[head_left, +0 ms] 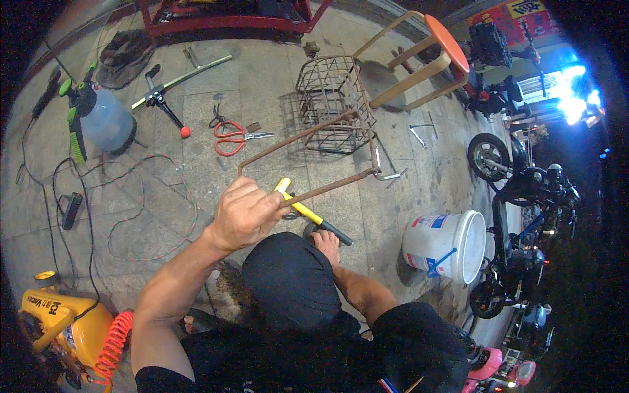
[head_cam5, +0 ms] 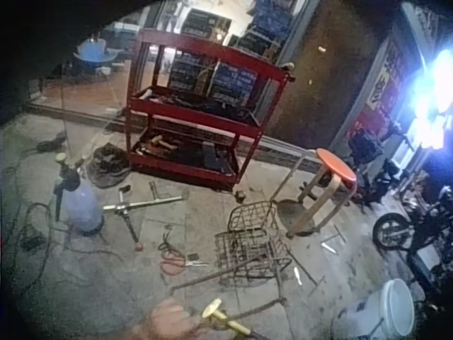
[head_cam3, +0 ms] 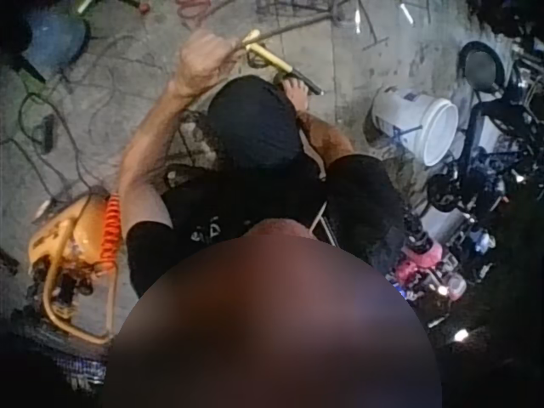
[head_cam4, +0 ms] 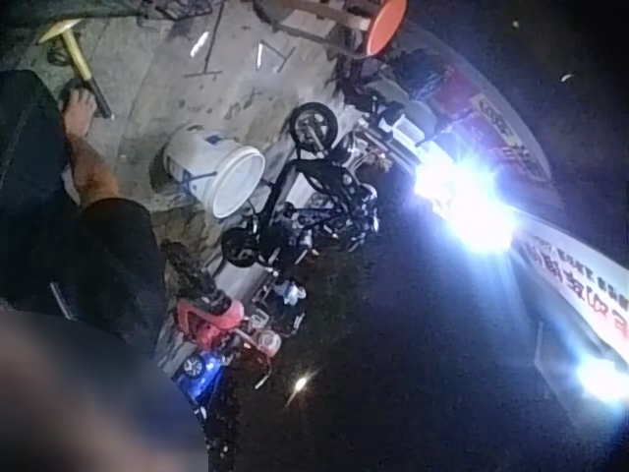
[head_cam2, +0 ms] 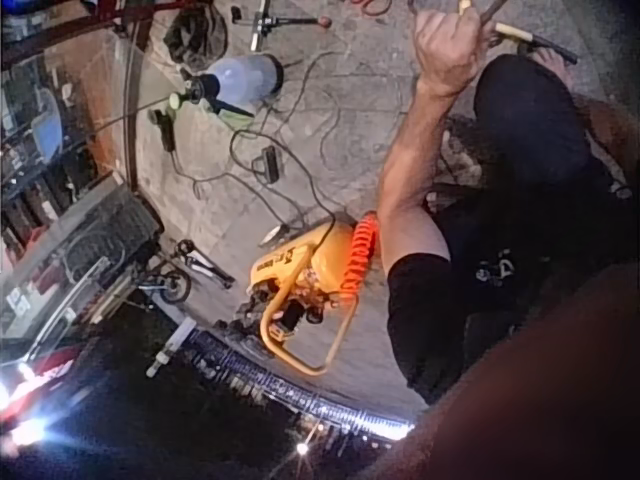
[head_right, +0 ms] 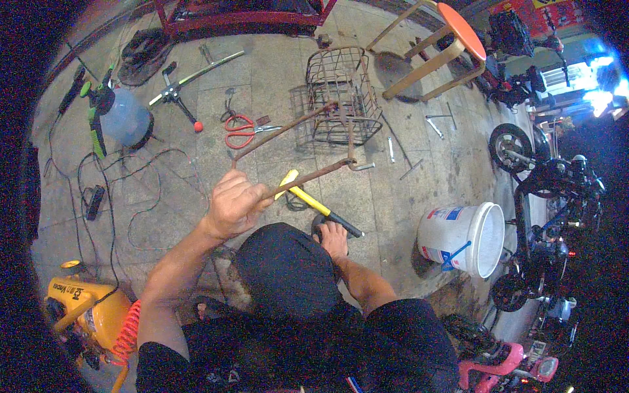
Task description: The person uses a hammer to bend and straighten a rusty metal frame. They repeatedly strike the frame to adjust its shape, occasionally pausing to inspect the alignment. The task involves manual shaping of the metal using a hammer.
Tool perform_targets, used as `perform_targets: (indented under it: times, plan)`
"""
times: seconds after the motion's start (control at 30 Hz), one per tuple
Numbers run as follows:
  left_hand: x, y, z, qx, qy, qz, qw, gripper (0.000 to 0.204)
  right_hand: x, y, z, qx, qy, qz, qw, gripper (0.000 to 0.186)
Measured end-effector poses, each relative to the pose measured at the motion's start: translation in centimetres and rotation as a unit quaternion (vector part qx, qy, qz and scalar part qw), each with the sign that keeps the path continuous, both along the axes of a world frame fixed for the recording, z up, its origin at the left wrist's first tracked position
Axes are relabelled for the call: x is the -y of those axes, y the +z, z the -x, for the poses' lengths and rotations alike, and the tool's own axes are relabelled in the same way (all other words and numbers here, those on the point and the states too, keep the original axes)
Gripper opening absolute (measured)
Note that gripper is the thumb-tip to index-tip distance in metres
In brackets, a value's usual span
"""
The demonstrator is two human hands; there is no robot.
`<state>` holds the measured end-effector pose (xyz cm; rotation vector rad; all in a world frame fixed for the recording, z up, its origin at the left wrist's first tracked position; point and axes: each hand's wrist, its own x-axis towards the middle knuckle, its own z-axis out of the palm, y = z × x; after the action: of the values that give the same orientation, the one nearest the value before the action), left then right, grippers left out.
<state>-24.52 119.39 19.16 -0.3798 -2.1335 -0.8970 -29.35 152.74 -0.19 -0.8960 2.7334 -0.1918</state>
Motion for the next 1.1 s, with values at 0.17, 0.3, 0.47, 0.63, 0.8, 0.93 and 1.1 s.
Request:
perform_targets:
  times: [0.17,0.3,0.47,0.63,0.8,0.93,1.1]
  plan:
    - [-0.1,-0.1,-0.1,0.019,0.001,-0.024,1.0,0.021,0.2,0.3,-0.1,-0.004,0.001,0.009,1.0,0.039]
    - [-0.1,-0.5,0.0,0.037,-0.004,-0.039,0.999,0.021,0.2,0.4,-0.2,-0.01,-0.004,0.013,1.0,0.039]
    - [-0.5,-0.7,0.0,0.069,0.001,-0.114,0.991,0.014,0.2,0.4,-0.1,-0.006,-0.004,0.011,1.0,0.04]
    - [-1.0,-0.8,-0.4,0.217,-0.012,-0.303,0.928,0.015,0.1,0.3,0.0,0.0,-0.005,0.005,1.0,0.041]
    - [-0.7,-1.2,0.0,0.252,-0.089,-0.473,0.84,0.028,0.2,0.1,0.0,-0.008,-0.005,0.003,1.0,0.041]
    - [-0.3,-1.5,0.1,0.277,-0.137,-0.551,0.775,0.03,0.2,0.2,0.0,0.006,-0.012,-0.009,1.0,0.04]
    - [0.0,-1.5,0.2,0.29,-0.182,-0.616,0.709,0.032,0.2,0.3,0.0,0.015,-0.012,0.006,1.0,0.04]
